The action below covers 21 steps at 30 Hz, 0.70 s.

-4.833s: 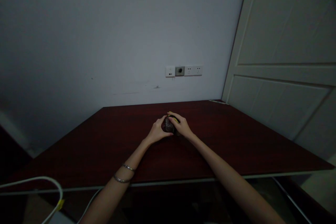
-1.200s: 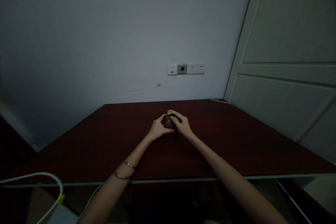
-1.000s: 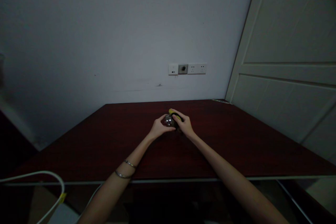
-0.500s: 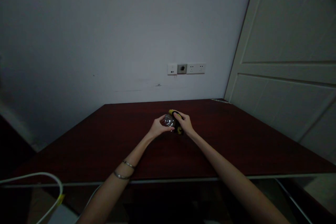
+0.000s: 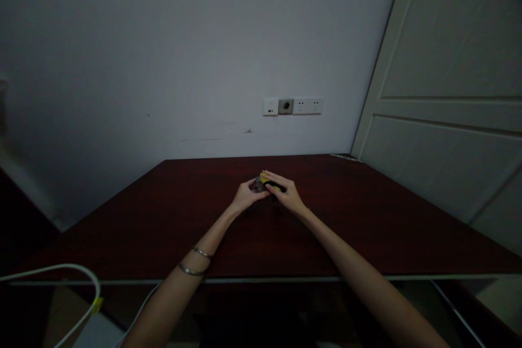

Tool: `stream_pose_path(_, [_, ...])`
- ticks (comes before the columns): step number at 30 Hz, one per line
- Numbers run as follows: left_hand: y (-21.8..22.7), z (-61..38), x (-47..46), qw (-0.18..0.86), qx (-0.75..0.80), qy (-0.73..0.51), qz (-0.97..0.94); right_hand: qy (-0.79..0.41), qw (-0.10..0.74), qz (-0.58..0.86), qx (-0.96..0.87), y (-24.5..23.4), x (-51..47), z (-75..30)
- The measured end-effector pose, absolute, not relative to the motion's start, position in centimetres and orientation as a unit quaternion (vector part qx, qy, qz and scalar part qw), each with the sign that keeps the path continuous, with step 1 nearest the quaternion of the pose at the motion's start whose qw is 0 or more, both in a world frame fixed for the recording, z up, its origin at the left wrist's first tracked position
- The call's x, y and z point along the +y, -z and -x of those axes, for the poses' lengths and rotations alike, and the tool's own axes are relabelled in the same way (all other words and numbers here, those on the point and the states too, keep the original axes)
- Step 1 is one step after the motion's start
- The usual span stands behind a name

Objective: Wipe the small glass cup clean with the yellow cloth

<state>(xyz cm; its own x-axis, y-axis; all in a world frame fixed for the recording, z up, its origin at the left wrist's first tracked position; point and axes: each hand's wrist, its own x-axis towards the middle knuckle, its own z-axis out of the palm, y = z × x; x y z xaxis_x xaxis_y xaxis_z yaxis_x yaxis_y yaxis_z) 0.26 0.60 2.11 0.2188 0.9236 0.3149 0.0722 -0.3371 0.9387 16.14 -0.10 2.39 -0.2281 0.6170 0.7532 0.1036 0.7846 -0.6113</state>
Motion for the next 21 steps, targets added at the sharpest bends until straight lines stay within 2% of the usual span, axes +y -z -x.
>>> stream_pose_path(6, [-1.7, -0.3, 0.6, 0.411, 0.365, -0.473, -0.689, -0.292, 0.612, 0.325, -0.659, -1.8, 1.0, -16.3])
stream_pose_path(14, [-1.1, 0.4, 1.7, 0.318, 0.404, -0.470, -0.717, -0.177, 0.538, 0.221, -0.794, -2.6, -0.8, -15.8])
stream_pose_path(21, [-0.7, 0.0, 0.9, 0.320, 0.409, -0.451, -0.726, -0.200, 0.575, 0.304, -0.732, -1.7, 0.8, -16.1])
